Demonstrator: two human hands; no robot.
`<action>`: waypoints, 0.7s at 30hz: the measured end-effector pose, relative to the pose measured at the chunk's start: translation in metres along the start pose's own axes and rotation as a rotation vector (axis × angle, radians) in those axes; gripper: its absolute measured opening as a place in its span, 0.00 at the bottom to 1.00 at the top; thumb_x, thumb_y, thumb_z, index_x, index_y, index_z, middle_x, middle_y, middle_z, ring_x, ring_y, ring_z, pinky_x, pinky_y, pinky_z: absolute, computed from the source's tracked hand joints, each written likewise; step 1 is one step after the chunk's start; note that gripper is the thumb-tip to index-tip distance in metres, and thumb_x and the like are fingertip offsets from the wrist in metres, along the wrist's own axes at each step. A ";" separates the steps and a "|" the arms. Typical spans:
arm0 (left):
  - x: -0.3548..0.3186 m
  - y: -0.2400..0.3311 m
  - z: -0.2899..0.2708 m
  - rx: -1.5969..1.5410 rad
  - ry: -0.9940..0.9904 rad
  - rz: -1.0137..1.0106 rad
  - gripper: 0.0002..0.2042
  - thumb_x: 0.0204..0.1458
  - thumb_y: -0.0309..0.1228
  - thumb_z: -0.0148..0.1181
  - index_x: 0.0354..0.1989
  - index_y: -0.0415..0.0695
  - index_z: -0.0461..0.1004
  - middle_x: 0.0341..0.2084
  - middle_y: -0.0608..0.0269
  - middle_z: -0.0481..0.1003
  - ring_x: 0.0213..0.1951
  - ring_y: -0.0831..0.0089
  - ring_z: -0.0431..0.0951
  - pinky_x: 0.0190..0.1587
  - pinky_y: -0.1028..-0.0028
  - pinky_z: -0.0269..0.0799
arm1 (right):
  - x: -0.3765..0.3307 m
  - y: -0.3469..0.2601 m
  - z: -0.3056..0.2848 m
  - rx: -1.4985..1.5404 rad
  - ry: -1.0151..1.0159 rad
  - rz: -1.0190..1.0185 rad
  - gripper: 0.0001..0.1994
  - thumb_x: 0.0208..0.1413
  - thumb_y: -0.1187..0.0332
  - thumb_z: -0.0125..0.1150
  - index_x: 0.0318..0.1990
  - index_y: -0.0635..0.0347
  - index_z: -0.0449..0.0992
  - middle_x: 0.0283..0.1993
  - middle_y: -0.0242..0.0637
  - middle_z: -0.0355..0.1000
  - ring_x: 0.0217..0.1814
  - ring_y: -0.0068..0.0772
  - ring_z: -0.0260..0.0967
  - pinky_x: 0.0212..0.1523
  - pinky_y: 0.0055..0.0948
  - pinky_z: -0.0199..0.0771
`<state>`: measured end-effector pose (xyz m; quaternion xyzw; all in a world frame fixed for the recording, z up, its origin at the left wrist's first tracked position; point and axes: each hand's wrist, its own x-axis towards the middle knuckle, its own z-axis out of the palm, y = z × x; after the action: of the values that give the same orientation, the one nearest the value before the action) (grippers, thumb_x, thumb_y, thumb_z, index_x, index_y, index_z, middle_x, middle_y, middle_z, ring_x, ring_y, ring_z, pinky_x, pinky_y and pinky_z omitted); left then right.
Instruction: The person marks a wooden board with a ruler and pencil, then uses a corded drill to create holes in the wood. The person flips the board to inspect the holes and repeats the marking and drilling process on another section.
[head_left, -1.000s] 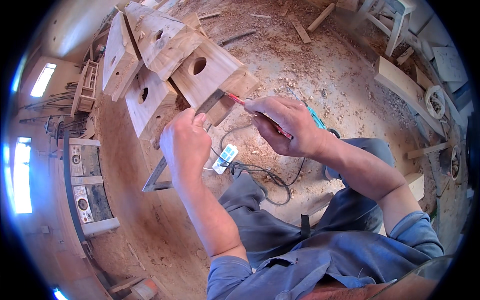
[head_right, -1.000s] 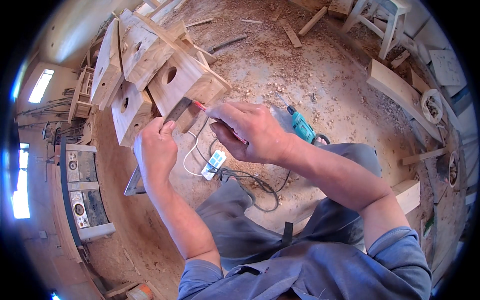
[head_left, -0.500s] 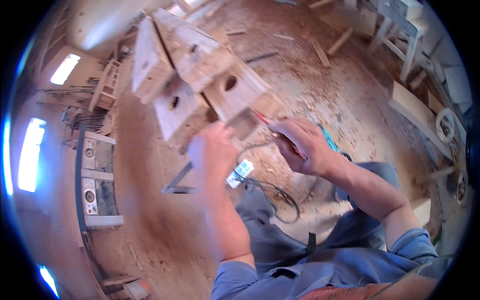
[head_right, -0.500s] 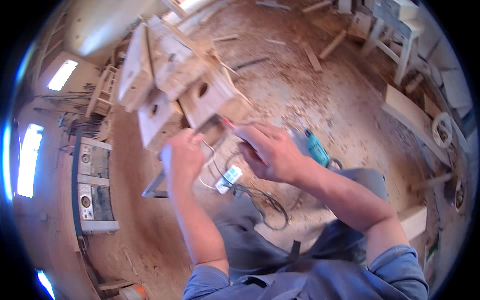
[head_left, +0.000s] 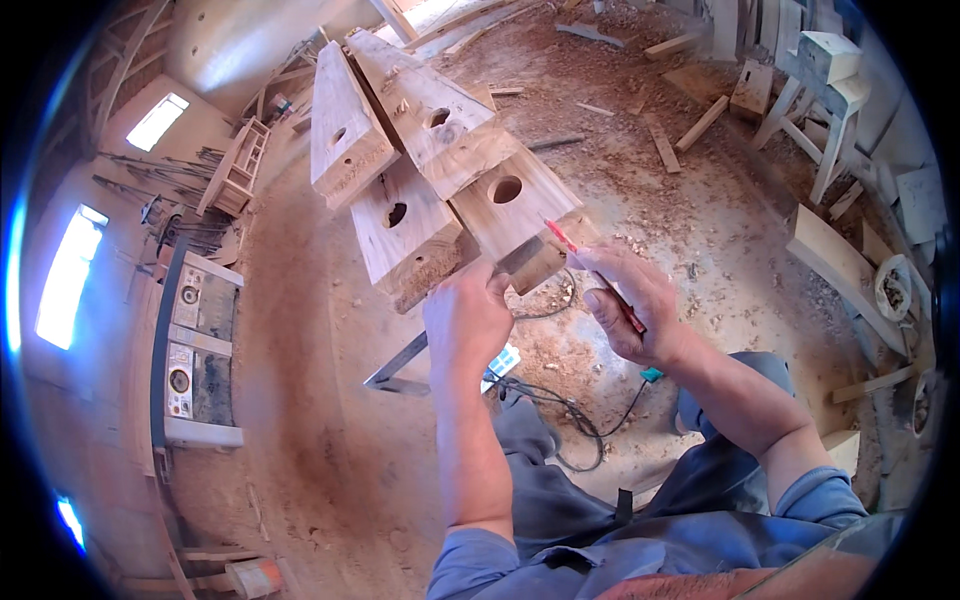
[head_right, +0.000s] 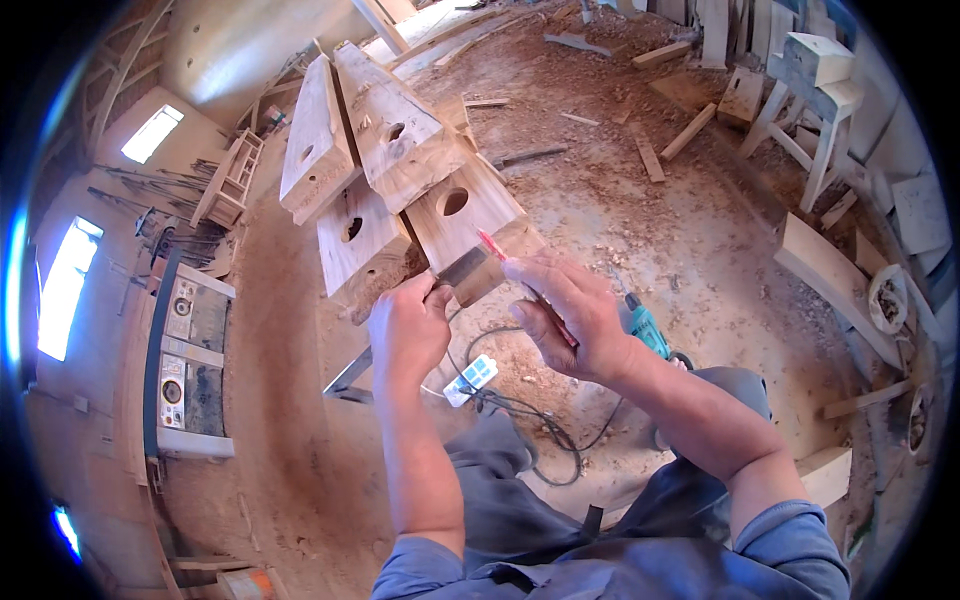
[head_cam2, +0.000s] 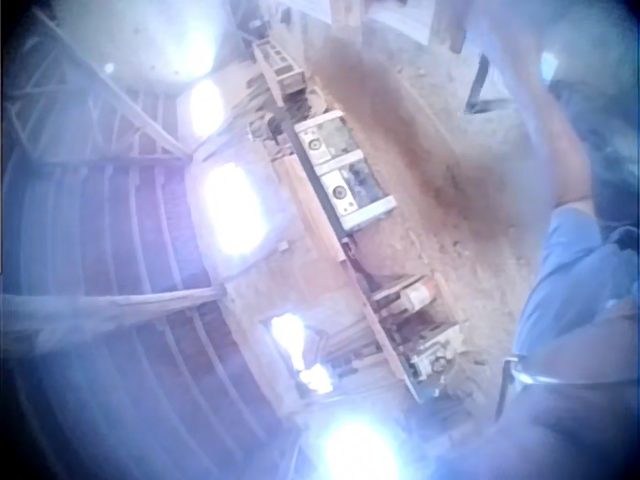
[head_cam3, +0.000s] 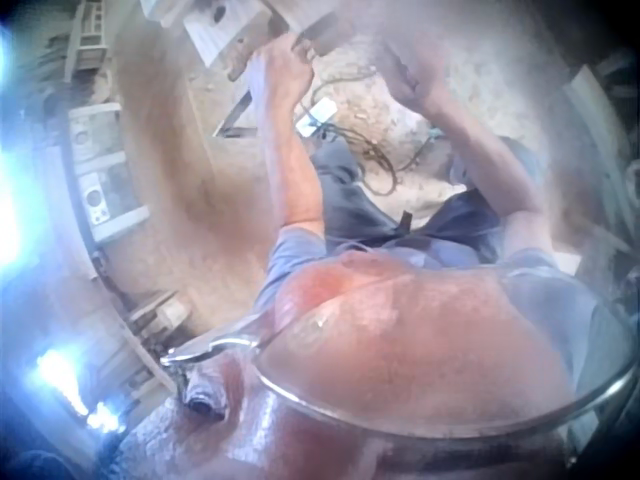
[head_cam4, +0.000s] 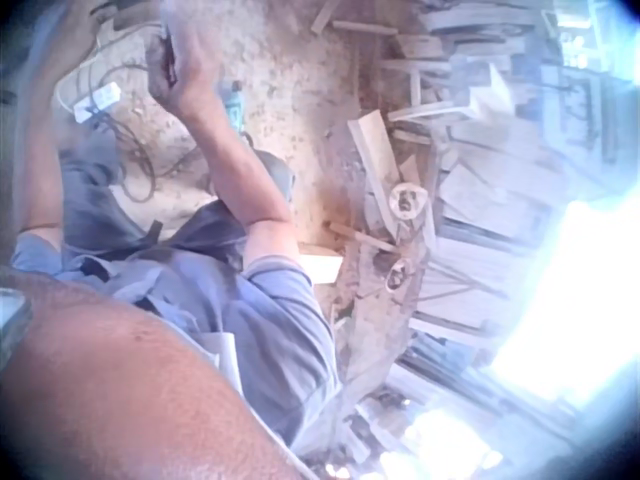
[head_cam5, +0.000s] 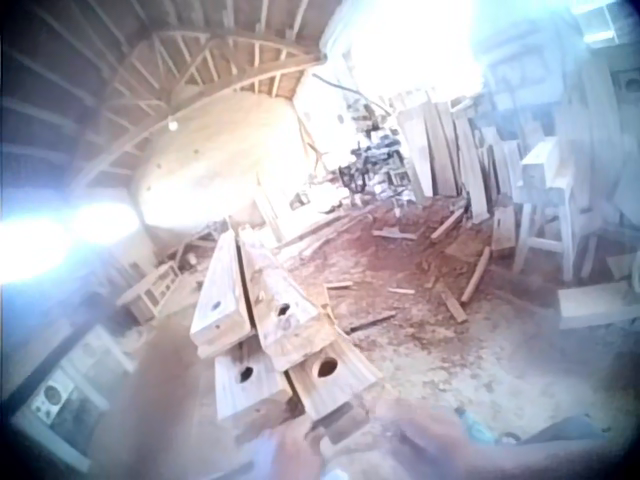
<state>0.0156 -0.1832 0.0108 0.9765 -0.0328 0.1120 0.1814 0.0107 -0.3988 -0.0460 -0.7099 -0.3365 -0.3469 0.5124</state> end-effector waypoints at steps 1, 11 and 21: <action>-0.001 -0.001 -0.002 -0.041 0.003 -0.001 0.06 0.57 0.31 0.63 0.36 0.40 0.79 0.33 0.46 0.80 0.40 0.43 0.79 0.43 0.51 0.71 | -0.001 0.001 0.000 0.002 -0.009 -0.017 0.18 0.54 0.80 0.65 0.54 0.69 0.76 0.48 0.54 0.78 0.45 0.54 0.79 0.46 0.40 0.79; -0.021 -0.103 -0.027 -0.269 -0.139 -0.185 0.15 0.59 0.38 0.65 0.34 0.36 0.79 0.21 0.47 0.73 0.24 0.61 0.75 0.31 0.60 0.68 | -0.032 -0.009 0.010 0.083 -0.342 -0.301 0.20 0.49 0.73 0.66 0.52 0.63 0.78 0.42 0.46 0.76 0.41 0.50 0.77 0.42 0.41 0.79; -0.056 -0.272 0.113 -0.267 -0.672 -0.493 0.19 0.57 0.44 0.68 0.27 0.39 0.80 0.18 0.65 0.76 0.22 0.73 0.73 0.29 0.66 0.67 | -0.320 0.082 0.037 -0.324 -1.636 0.371 0.15 0.57 0.60 0.58 0.48 0.54 0.79 0.44 0.45 0.80 0.49 0.52 0.79 0.48 0.52 0.78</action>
<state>0.0129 0.0307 -0.1991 0.9053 0.1298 -0.2637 0.3067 -0.0862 -0.4224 -0.3631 -0.8451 -0.4252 0.3203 0.0489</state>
